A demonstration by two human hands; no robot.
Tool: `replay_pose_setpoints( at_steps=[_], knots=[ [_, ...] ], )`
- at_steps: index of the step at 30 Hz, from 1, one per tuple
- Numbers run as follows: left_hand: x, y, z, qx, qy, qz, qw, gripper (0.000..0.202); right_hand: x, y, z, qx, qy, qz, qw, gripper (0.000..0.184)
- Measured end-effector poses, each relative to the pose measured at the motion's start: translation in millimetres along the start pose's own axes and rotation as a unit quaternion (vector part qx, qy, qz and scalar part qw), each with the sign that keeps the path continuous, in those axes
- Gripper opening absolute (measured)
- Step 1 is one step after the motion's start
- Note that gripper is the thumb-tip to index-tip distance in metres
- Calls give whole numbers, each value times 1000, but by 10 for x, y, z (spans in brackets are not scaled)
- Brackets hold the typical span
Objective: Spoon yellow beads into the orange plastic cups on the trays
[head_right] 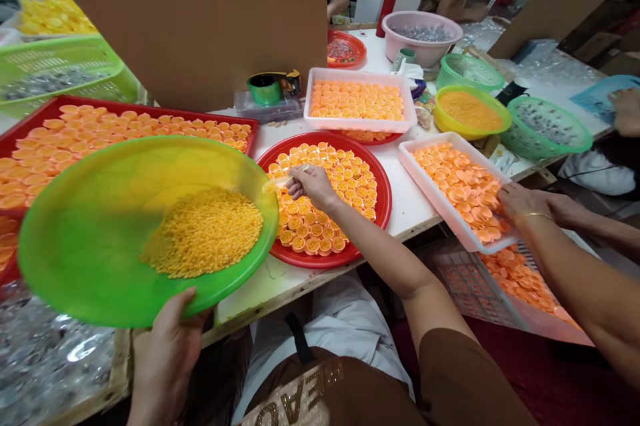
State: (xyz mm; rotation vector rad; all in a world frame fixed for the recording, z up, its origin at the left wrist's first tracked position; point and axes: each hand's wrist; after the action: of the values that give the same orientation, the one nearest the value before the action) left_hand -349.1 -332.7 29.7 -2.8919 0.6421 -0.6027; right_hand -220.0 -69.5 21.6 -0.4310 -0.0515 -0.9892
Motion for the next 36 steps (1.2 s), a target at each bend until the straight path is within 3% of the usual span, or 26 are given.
replay_pose_setpoints(
  at_steps=[5,10,12,17,19,23,28,30,33,36],
  knots=[
    [58,125,-125,10,-18,-20,1000,68,-59,290,72,53,19,-50,997,24],
    [140,224,-153,-15,-28,2,1000,66,-139,363,-207,167,52,-54,983,22],
    [165,235,-143,-23,-31,-5,999,67,-140,360,-311,263,118,-32,957,20],
    [216,199,-130,-19,-15,-4,1000,62,-28,346,-319,480,262,54,835,10],
    [228,185,-126,-17,-13,-4,1000,58,61,298,-240,486,291,50,823,11],
    [242,160,-88,0,-15,1,1000,62,229,-2,-114,442,303,20,844,23],
    [272,92,-29,27,-10,14,999,60,243,-509,-291,469,248,104,841,13],
    [289,69,-16,26,-20,17,999,61,223,-606,-405,434,172,112,877,16],
    [307,57,-3,29,-33,12,999,64,221,-613,-483,297,59,90,949,19],
    [306,61,4,30,-33,13,999,62,242,-536,-434,161,16,60,985,19]
  ],
)
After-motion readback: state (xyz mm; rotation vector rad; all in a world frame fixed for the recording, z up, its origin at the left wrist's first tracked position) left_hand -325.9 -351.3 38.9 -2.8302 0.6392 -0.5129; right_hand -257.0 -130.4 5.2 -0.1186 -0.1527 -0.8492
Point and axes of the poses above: each hand's wrist, its own x-axis away from the middle knuckle, its own y-axis out of the back of the hand, z = x × y, and after that the axes turned 5 degrees about z, right-handed
